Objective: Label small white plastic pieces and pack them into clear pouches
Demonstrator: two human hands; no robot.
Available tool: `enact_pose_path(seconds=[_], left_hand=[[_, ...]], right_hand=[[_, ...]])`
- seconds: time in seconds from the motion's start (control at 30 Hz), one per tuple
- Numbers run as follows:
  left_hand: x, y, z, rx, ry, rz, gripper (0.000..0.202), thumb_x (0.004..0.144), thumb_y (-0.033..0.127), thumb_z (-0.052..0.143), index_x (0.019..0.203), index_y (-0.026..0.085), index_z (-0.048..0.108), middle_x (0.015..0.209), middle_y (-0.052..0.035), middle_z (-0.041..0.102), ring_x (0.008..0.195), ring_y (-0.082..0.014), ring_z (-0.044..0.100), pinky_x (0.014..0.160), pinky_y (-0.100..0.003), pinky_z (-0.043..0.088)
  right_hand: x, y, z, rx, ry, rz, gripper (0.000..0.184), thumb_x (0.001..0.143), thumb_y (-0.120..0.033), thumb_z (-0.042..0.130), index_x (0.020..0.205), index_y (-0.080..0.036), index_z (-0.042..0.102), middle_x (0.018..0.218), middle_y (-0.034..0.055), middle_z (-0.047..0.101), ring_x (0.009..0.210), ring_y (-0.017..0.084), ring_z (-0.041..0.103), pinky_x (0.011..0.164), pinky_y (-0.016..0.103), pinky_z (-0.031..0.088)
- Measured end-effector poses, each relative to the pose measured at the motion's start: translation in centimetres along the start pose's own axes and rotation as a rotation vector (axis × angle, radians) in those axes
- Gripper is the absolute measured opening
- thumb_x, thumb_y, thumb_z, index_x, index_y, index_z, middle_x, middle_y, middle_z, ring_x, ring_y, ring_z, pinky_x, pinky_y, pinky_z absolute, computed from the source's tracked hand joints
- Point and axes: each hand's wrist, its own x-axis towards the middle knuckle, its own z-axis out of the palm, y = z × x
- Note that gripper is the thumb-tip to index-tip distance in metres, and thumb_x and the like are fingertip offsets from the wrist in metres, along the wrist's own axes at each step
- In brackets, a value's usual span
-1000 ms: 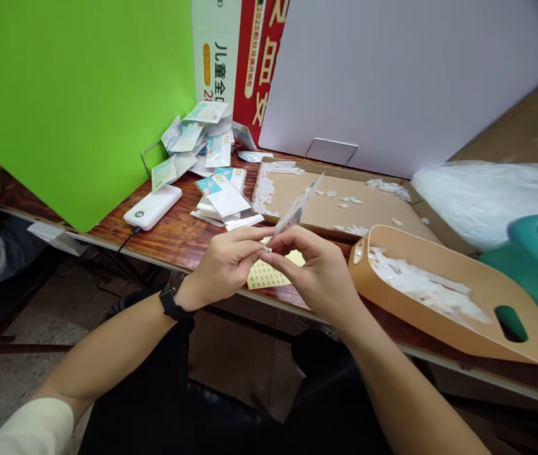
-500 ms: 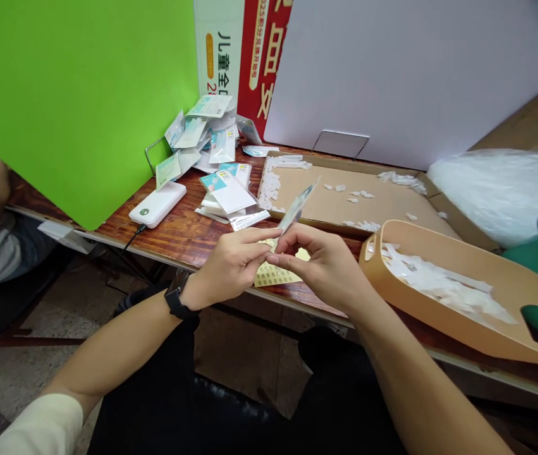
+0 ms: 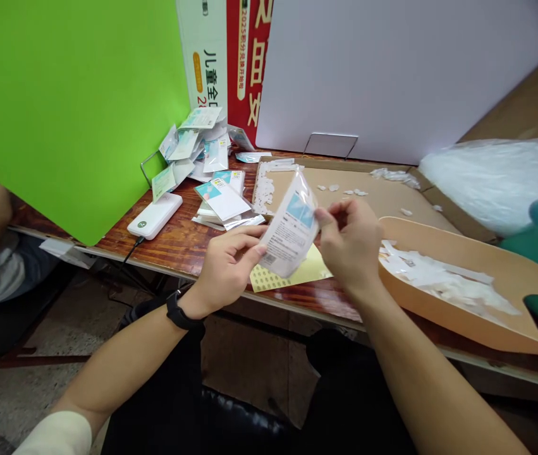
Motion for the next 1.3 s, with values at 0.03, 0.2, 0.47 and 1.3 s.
enact_pose_path(seconds=[0.03,0.2,0.47,1.3], left_hand=[[0.1,-0.3,-0.2,-0.053,0.036,-0.046,0.014,0.085,0.023,0.058,0.077,0.015,0.066,0.105,-0.0082,0.068,0.097,-0.0178,0.064,0.086,-0.030,0.050],[1.1,-1.9,-1.0,-0.503,0.213,-0.304,0.016,0.085,0.032,0.056,0.083,0.017,0.057,0.083,-0.0019,0.065,0.074,-0.0118,0.061,0.068,-0.024,0.049],[2.3,-1.1,-1.0,-0.697,0.599,-0.602,0.020,0.069,0.026,0.065,0.059,0.012,0.053,0.054,0.0031,0.056,0.049,-0.0080,0.052,0.050,-0.020,0.042],[-0.5,-1.2,0.4,0.031,-0.202,-0.120,0.057,0.089,0.046,0.050,0.132,0.009,0.048,0.136,-0.0157,0.050,0.128,-0.0260,0.046,0.110,-0.041,0.034]], right_hand=[[0.6,0.8,-0.1,0.005,0.031,0.073,0.014,0.080,-0.023,0.059,0.073,-0.022,0.047,0.069,0.0019,0.055,0.061,0.018,0.052,0.060,0.032,0.041],[1.6,2.3,-1.0,0.218,0.016,0.303,0.014,0.082,-0.027,0.053,0.083,-0.024,0.039,0.067,0.0006,0.060,0.051,0.019,0.056,0.049,0.031,0.042],[-1.1,-0.7,-1.1,0.071,-0.489,-0.125,0.016,0.081,-0.022,0.045,0.079,-0.019,0.061,0.066,0.0054,0.062,0.061,0.022,0.057,0.059,0.034,0.044],[-3.9,-3.8,2.9,1.135,-0.434,0.568,0.025,0.067,-0.032,0.070,0.058,-0.017,0.053,0.053,-0.0033,0.048,0.046,0.007,0.043,0.045,0.020,0.034]])
